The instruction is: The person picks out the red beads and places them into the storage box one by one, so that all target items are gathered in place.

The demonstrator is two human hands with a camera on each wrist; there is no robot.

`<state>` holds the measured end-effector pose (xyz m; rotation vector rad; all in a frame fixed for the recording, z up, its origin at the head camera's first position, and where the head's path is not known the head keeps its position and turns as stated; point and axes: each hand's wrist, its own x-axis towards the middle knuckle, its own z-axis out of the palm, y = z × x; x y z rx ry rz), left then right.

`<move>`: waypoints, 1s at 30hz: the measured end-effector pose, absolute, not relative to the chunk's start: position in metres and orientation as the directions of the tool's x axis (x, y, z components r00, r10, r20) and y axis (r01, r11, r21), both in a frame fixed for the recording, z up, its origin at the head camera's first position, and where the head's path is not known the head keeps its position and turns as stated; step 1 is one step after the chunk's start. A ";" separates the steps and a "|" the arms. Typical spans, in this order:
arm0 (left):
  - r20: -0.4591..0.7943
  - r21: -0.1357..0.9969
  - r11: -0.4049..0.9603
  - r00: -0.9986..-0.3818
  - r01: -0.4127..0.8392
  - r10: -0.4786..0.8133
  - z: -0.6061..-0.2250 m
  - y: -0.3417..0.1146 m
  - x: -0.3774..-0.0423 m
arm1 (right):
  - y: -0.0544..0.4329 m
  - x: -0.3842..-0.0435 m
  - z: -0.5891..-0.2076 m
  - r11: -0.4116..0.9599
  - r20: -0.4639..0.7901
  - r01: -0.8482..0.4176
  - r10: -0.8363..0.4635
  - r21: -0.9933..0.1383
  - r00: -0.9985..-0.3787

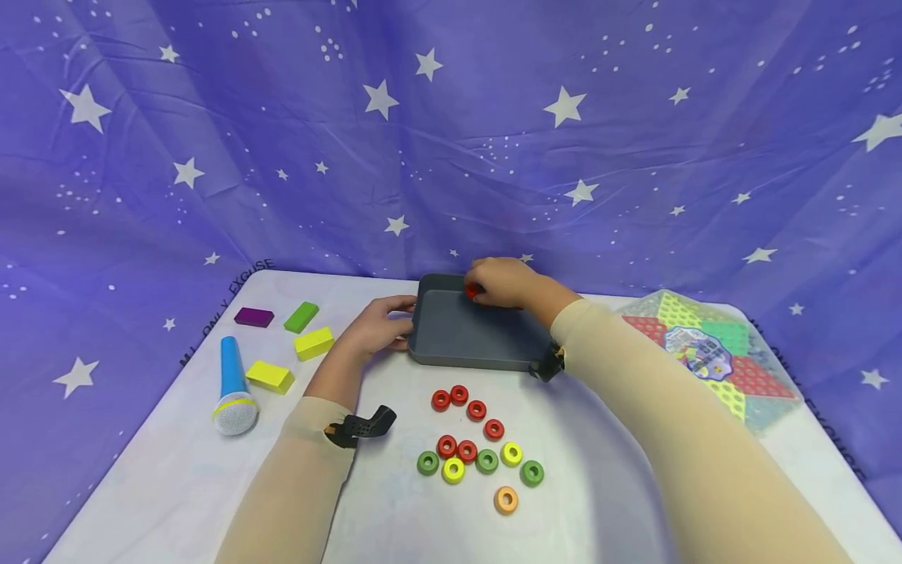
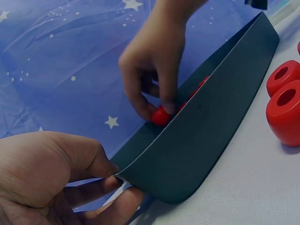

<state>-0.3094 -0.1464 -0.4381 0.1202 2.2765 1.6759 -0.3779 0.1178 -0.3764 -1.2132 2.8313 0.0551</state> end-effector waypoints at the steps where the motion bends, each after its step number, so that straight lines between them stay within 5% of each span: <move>1: -0.198 0.943 0.312 -0.948 -0.115 0.248 -0.438 -0.146 -0.309 | 0.117 -0.379 -0.379 0.686 -0.068 -0.727 -0.725 0.031 -0.686; 15: -0.193 0.940 0.324 -0.947 -0.105 0.255 -0.435 -0.146 -0.306 | 0.115 -0.386 -0.397 0.688 -0.051 -0.718 -0.717 0.106 -0.695; 30: -0.200 0.940 0.321 -0.952 -0.119 0.233 -0.434 -0.144 -0.306 | 0.162 -0.341 -0.338 0.753 0.058 -0.649 -0.647 -0.109 -0.760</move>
